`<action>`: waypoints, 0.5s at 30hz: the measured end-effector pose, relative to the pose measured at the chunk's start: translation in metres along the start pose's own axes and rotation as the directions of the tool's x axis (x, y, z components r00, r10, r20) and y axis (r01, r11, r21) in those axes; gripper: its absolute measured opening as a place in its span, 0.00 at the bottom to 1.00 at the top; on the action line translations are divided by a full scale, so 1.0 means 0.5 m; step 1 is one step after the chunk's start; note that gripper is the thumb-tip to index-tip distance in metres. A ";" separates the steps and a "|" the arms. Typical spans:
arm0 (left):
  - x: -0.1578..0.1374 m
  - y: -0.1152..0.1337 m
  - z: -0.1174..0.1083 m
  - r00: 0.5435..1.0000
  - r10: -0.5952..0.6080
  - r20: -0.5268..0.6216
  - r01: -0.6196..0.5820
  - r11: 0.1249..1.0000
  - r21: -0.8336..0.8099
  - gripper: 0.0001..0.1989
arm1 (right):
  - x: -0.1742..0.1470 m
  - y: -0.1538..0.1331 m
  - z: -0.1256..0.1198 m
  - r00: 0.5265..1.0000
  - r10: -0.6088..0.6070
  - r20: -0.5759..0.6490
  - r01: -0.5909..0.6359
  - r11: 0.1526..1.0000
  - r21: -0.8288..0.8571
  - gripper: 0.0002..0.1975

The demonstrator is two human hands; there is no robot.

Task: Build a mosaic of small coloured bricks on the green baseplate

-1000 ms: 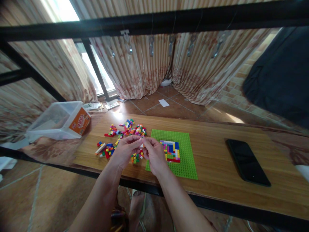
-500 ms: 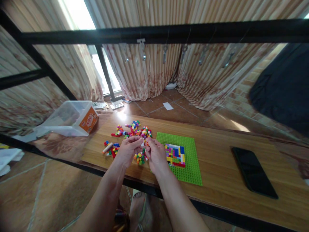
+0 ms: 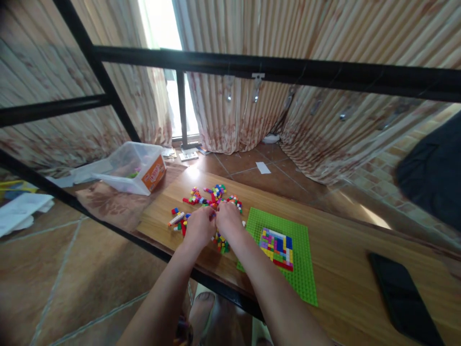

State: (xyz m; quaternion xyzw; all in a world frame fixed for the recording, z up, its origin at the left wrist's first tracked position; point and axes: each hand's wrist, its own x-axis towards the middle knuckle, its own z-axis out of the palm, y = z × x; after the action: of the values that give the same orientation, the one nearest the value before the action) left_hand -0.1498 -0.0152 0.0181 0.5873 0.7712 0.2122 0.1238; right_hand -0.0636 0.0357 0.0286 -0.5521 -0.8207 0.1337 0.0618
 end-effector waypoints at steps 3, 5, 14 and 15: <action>0.000 -0.001 0.003 1.000 0.016 -0.001 -0.016 1.000 0.010 0.10 | -0.002 0.004 -0.004 0.999 -0.026 0.020 0.026 1.000 0.002 0.11; -0.001 -0.004 0.004 1.000 0.027 -0.005 -0.027 1.000 0.006 0.10 | -0.005 0.017 -0.015 0.999 -0.045 0.022 0.044 0.999 0.030 0.12; 0.004 -0.006 -0.009 0.999 -0.019 0.032 0.020 1.000 -0.011 0.13 | 0.029 0.101 -0.020 0.993 -0.003 -0.121 0.002 1.000 -0.012 0.17; 0.004 -0.006 -0.010 0.999 -0.021 0.032 0.022 1.000 -0.022 0.13 | 0.034 0.104 -0.013 0.994 -0.005 -0.112 0.002 1.000 -0.022 0.17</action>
State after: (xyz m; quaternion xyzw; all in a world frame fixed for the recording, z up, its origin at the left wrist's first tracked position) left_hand -0.1554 -0.0150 0.0212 0.5808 0.7731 0.2099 0.1448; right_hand -0.0223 0.0709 0.0189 -0.5579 -0.8183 0.0932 0.1020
